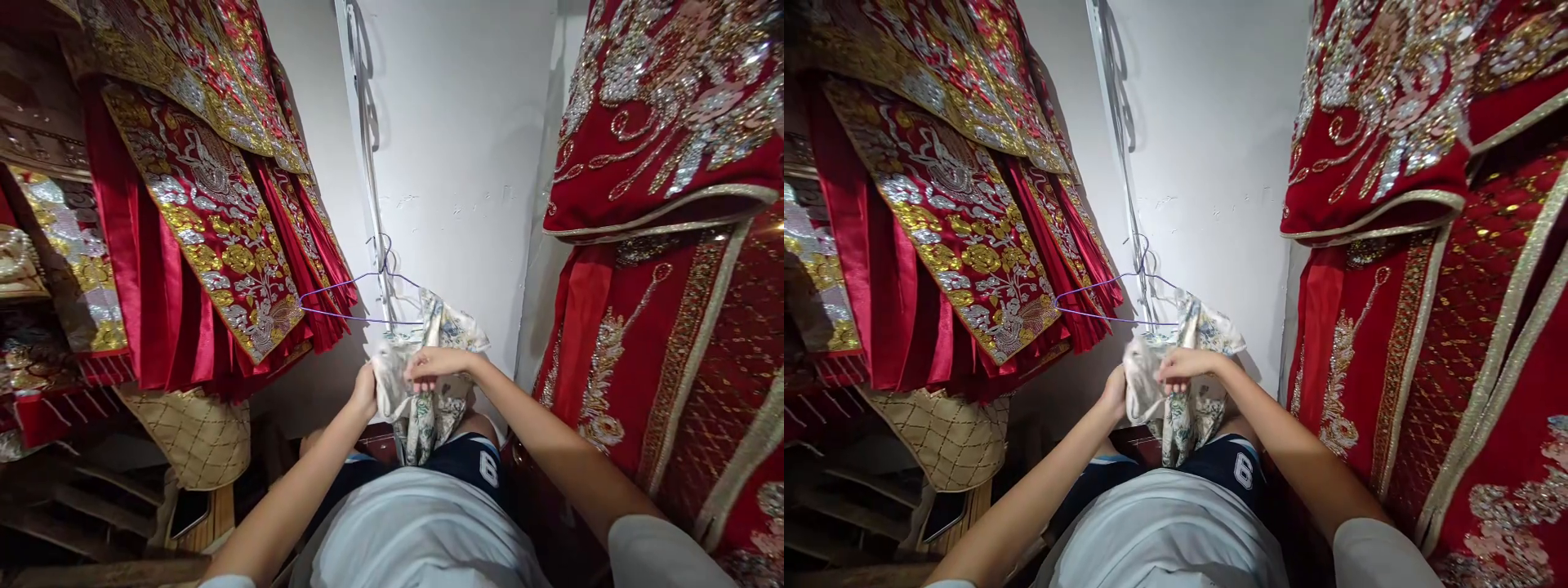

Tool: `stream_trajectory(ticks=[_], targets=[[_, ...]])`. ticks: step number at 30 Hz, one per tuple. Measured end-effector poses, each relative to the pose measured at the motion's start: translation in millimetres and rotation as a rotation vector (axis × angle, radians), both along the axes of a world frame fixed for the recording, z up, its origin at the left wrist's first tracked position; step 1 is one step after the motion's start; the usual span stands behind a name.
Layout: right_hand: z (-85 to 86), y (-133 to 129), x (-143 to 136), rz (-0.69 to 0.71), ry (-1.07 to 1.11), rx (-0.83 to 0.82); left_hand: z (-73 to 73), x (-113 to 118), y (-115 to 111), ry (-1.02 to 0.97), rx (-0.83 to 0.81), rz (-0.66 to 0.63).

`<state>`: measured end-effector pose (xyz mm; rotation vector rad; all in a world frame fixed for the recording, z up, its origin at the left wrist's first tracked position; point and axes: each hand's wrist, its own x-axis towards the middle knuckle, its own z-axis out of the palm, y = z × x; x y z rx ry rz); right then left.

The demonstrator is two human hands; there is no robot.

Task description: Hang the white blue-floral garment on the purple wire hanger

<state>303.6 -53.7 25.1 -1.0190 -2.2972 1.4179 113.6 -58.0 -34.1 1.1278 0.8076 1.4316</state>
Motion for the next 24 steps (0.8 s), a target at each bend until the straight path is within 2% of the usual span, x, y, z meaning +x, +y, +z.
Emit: stream_trajectory(ticks=[3, 5, 7, 9, 11, 14, 17, 19, 21, 22, 24], targets=[[-4.9, -2, -6, -0.009, 0.218, 0.084, 29.8, 10, -8, 0.030, 0.112, -0.071], [-8.5, -6, -15, 0.017, 0.347, 0.075, 48.9, 13, -11, 0.128, 0.261, -0.101], [-9.6, -11, -24, -0.021, 0.500, 0.047, 60.7, 13, -13, 0.258, 0.435, -0.138], [-5.1, -17, -29, -0.057, 0.600, 0.003, 62.5, 8, -12, 0.330, 0.507, -0.220], [5.1, -21, -26, -0.038, 0.565, -0.050, 55.9, 1, -10, 0.367, 0.417, -0.349], [24.0, -24, -8, -0.004, 0.384, -0.035, 41.8, -16, -5, 0.547, 0.243, -0.513], [34.0, -19, 11, -0.161, 0.343, 0.103, 37.8, -37, -2, 0.823, 0.227, -0.581], [33.2, -11, 20, -0.326, 0.384, 0.227, 43.5, -54, -1, 1.019, 0.314, -0.452], [28.6, 2, 22, -0.508, 0.455, 0.379, 54.5, -70, 0, 1.201, 0.408, -0.206], [25.7, 10, 22, -0.596, 0.495, 0.450, 61.3, -79, 0, 1.294, 0.428, -0.091], [19.8, 26, 18, -0.741, 0.570, 0.552, 76.4, -95, 0, 1.513, 0.408, 0.059]])
